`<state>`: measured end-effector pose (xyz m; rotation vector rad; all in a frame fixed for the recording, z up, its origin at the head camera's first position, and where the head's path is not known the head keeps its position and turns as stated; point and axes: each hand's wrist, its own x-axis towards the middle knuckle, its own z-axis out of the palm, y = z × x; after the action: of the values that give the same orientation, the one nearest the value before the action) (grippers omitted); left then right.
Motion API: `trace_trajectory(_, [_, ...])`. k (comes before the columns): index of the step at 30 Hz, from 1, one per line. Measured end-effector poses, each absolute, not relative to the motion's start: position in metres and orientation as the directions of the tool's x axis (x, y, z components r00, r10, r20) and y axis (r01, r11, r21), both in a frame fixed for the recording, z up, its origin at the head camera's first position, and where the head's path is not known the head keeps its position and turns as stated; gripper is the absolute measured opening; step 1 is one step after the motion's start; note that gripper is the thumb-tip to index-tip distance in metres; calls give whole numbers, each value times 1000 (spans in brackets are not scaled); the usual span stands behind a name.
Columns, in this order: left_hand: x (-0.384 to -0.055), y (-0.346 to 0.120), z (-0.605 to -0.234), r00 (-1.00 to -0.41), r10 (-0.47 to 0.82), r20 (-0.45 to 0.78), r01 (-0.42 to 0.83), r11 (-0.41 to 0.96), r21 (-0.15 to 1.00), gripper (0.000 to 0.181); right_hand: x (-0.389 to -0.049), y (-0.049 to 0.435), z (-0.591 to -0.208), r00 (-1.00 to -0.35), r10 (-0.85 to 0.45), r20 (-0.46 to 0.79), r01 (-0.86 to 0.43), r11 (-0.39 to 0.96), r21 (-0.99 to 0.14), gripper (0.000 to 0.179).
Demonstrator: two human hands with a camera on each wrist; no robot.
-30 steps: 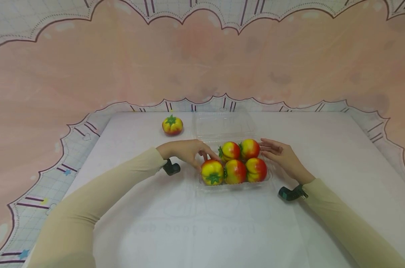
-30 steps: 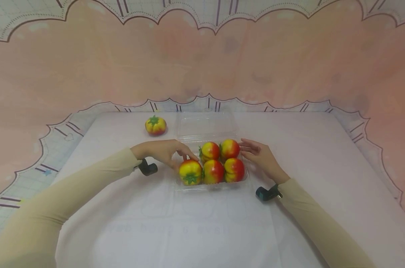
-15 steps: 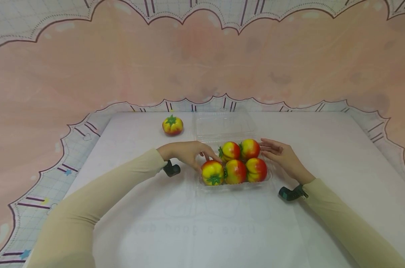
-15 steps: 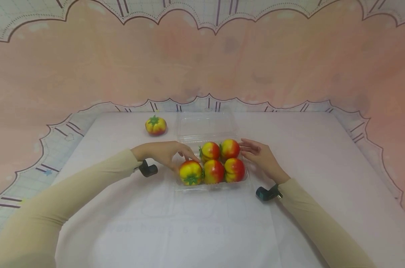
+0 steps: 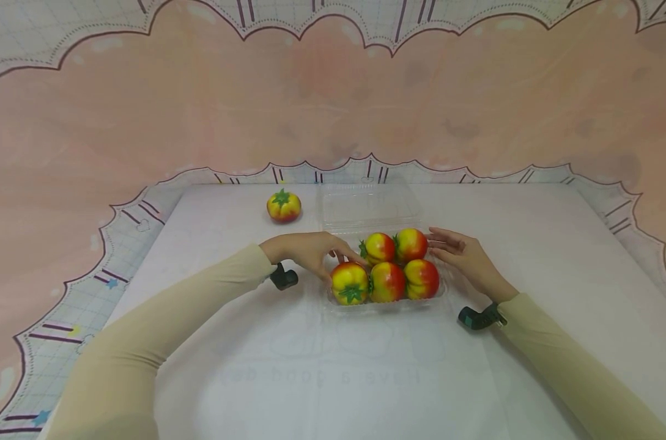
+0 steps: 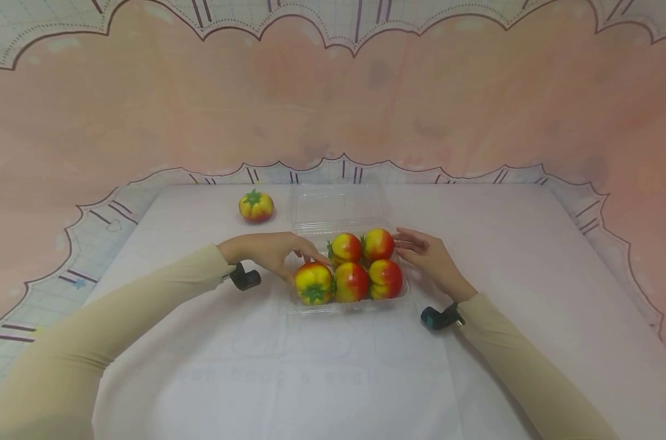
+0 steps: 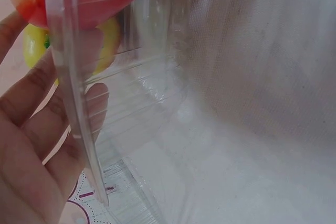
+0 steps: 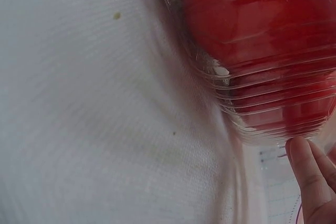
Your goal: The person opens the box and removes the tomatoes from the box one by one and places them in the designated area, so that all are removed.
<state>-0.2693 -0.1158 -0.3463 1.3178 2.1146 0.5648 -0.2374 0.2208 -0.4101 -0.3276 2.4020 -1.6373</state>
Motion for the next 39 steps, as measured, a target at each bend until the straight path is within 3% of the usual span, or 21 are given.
trace_trajectory(10, [-268, -115, -347, -365, 901, -234, 658, 428, 620, 59, -237, 221, -410, -952, -301, -53, -64, 366, -928, 56])
trace_trajectory(24, [-268, -113, -350, -336, 910, -243, 659, 411, 630, 60, -238, 220, -410, -953, -300, -52, -64, 362, -930, 55])
trace_trajectory(39, [-268, -114, -347, -381, 880, -282, 600, 468, 650, 61, -237, 220, -409, -950, -309, -41, -69, 337, -939, 56])
